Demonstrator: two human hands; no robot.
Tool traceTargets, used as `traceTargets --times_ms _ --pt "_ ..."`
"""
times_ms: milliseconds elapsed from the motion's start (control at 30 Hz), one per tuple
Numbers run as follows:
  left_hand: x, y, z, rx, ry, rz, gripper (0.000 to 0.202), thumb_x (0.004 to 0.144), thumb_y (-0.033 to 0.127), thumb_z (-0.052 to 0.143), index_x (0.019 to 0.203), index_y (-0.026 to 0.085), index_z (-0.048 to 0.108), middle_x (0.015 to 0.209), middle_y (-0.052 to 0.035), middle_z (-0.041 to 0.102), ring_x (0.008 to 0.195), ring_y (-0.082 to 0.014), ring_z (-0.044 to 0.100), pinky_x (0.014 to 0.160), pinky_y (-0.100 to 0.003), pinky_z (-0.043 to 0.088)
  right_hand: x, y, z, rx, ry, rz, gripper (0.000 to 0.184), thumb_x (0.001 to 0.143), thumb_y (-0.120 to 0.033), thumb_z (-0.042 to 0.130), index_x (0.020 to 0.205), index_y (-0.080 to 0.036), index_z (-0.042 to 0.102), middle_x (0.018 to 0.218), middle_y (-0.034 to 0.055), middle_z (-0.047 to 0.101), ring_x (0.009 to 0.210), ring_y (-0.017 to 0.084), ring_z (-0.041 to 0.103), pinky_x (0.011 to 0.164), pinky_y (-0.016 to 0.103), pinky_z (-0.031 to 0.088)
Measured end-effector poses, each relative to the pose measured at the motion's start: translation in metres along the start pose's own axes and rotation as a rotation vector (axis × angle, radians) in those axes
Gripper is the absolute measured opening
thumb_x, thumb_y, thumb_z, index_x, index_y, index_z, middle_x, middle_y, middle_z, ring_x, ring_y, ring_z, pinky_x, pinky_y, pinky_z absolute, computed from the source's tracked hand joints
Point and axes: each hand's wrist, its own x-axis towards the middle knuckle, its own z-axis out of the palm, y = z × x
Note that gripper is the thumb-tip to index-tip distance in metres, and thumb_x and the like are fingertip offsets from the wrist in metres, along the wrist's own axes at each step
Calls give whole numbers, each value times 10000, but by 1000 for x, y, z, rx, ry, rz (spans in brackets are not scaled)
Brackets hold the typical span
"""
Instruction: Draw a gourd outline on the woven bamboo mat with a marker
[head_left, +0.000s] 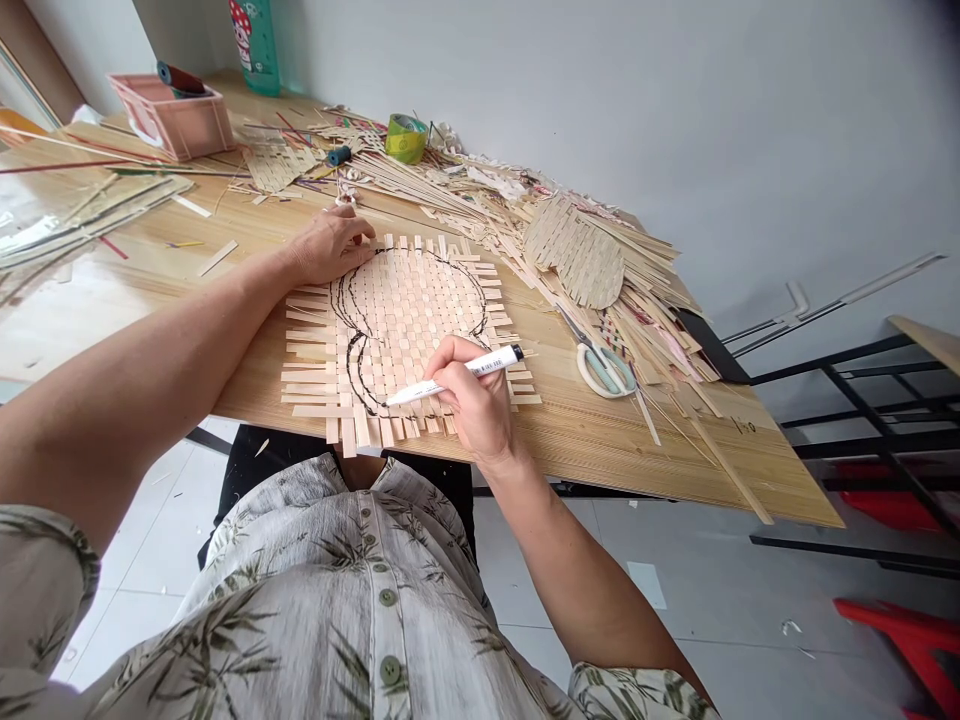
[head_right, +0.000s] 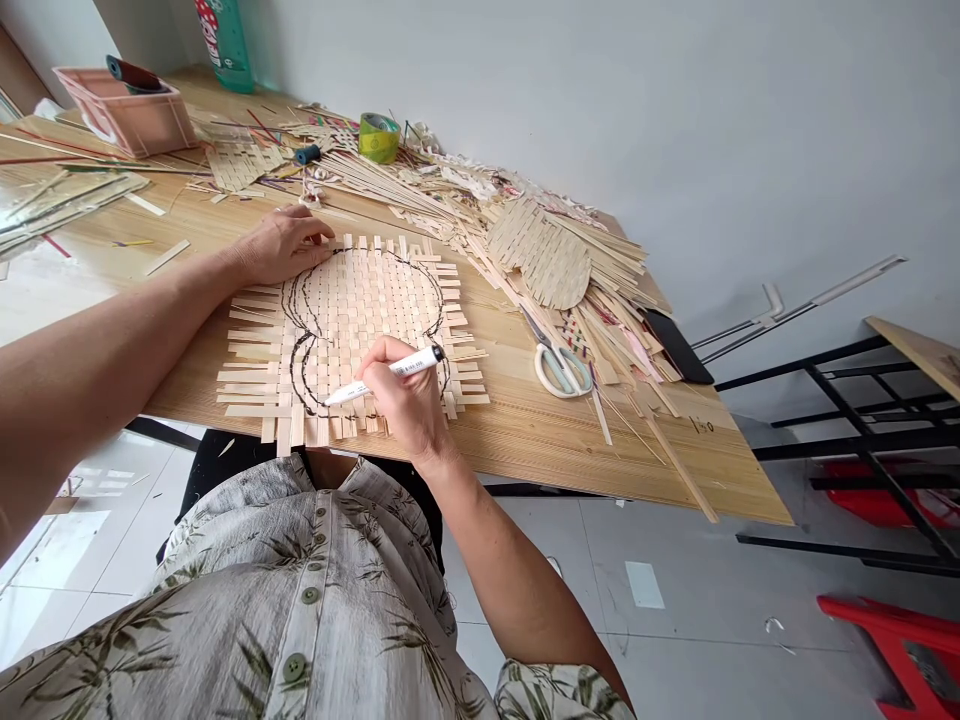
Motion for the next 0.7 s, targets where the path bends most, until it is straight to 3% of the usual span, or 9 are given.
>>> traceTargets --times_ms 267,700 --pt "-1 3 -1 3 3 -4 550 1030 517 402 1297 99 640 1125 -164 639 1122 -276 608 1036 -394 457 1 1 0 -2 -51 -14 171 823 -173 584 659 -214 610 500 -91 417 455 79 267 457 253 178" --pt "-1 5 -2 8 -3 5 532 1036 513 406 1285 103 637 1118 -177 654 1149 -282 589 1063 -413 448 0 -1 1 0 10 -23 201 781 -164 560 588 -217 570 515 -68 423 482 91 317 474 253 245"
